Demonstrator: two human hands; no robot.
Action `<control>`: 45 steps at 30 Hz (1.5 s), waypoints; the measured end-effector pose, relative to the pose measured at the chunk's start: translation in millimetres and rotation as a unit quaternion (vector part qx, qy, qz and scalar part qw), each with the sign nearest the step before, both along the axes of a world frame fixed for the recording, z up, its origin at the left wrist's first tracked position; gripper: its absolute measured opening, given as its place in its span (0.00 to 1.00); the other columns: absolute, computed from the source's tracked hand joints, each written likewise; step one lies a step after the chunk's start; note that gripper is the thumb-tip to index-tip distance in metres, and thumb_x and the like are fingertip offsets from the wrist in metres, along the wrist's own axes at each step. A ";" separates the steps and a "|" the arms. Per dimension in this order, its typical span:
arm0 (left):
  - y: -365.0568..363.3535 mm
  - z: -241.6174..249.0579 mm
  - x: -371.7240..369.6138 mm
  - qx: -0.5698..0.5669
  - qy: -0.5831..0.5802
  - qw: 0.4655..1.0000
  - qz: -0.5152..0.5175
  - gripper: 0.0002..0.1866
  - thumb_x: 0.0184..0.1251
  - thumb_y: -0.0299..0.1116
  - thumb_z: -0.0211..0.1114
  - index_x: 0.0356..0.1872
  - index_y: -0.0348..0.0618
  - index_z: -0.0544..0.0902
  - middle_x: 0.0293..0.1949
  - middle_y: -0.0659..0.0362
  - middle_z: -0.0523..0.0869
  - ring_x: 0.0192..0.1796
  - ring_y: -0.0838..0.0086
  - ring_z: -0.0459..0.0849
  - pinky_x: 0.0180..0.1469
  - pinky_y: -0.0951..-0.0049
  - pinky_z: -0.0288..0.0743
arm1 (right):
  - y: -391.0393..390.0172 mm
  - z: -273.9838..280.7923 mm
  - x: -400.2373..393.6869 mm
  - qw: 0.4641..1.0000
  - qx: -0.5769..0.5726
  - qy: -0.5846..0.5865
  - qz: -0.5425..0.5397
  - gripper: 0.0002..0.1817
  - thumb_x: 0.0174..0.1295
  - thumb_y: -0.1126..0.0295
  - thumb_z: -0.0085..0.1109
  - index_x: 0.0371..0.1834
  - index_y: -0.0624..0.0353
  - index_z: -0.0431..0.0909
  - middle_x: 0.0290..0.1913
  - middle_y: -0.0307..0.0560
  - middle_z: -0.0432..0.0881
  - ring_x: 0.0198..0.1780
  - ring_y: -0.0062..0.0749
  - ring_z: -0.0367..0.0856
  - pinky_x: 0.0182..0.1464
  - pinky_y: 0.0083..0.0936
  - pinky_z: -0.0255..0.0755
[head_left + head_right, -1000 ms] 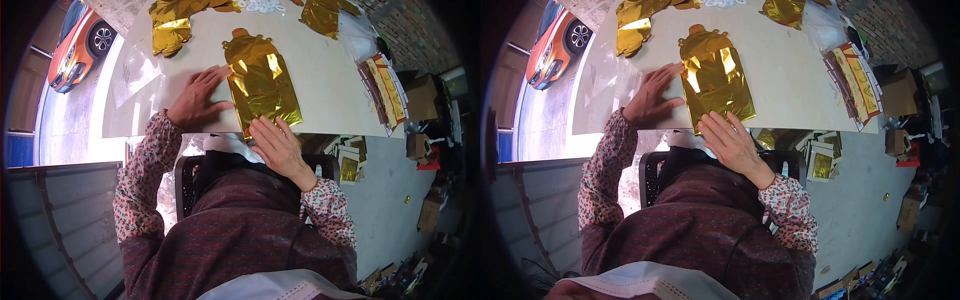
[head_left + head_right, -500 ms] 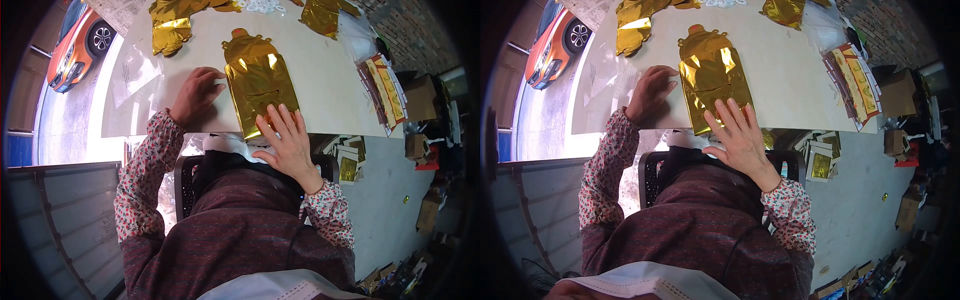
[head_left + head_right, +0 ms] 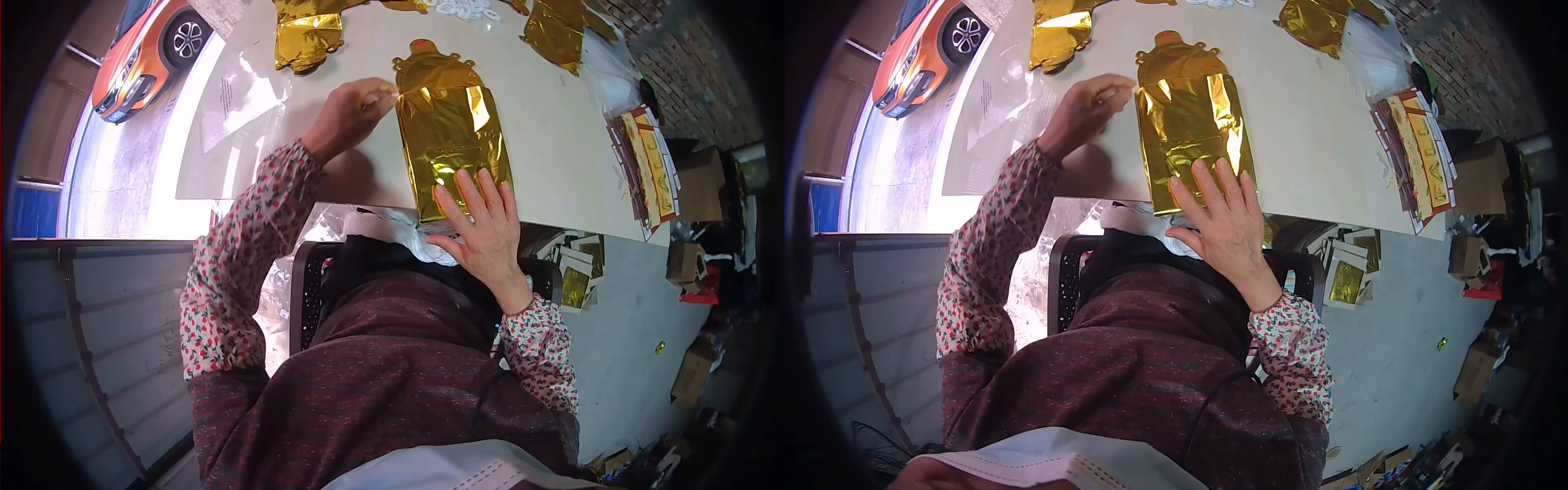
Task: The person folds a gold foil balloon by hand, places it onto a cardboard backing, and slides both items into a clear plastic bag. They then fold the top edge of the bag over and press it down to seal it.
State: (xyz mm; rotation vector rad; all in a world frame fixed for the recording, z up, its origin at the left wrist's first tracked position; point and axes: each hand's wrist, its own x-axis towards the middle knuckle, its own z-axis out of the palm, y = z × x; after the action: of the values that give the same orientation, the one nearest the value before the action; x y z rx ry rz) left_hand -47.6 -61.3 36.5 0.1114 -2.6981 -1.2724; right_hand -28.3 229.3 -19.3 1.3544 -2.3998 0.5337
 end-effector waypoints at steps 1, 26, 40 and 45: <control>-2.8 -1.9 -10.1 0.021 -0.008 1.000 -0.008 0.15 0.74 0.34 0.60 0.54 0.37 0.81 0.44 0.59 0.85 0.31 0.82 0.80 0.34 0.79 0.73 | -0.4 0.3 -0.4 1.000 -0.003 0.001 0.000 0.41 0.50 0.39 0.66 0.70 0.38 0.72 0.72 0.47 0.68 0.72 0.53 0.63 0.70 0.54 0.58; -33.8 31.8 -70.3 0.079 -0.417 0.878 -0.220 0.14 0.68 0.43 0.68 0.39 0.42 0.83 0.15 0.65 0.77 0.11 0.87 0.65 0.14 0.83 0.54 | -1.2 -2.6 0.1 1.000 -0.010 -0.011 -0.003 0.40 0.51 0.42 0.68 0.69 0.38 0.73 0.72 0.46 0.69 0.72 0.52 0.64 0.70 0.53 0.59; -23.1 15.9 -71.5 0.000 -0.333 0.914 -0.233 0.21 0.66 0.53 0.68 0.28 0.44 0.81 0.18 0.63 0.81 0.17 0.82 0.76 0.20 0.80 0.67 | 6.8 -9.1 4.8 1.000 -0.004 0.002 -0.009 0.39 0.53 0.41 0.65 0.71 0.37 0.72 0.71 0.45 0.69 0.72 0.51 0.65 0.70 0.53 0.59; -9.1 22.0 -50.9 0.073 -0.236 0.959 -0.141 0.20 0.67 0.49 0.69 0.36 0.40 0.81 0.28 0.58 0.86 0.24 0.78 0.83 0.27 0.78 0.76 | 6.5 -8.3 2.9 1.000 -0.003 0.002 -0.006 0.39 0.55 0.41 0.64 0.71 0.38 0.72 0.71 0.47 0.69 0.72 0.52 0.65 0.69 0.53 0.60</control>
State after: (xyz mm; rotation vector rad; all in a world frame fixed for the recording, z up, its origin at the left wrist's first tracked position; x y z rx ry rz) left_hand -98.5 -70.3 58.6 0.0541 -3.1006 -1.7193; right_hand -25.4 235.8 -27.6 1.3366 -2.4005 0.5342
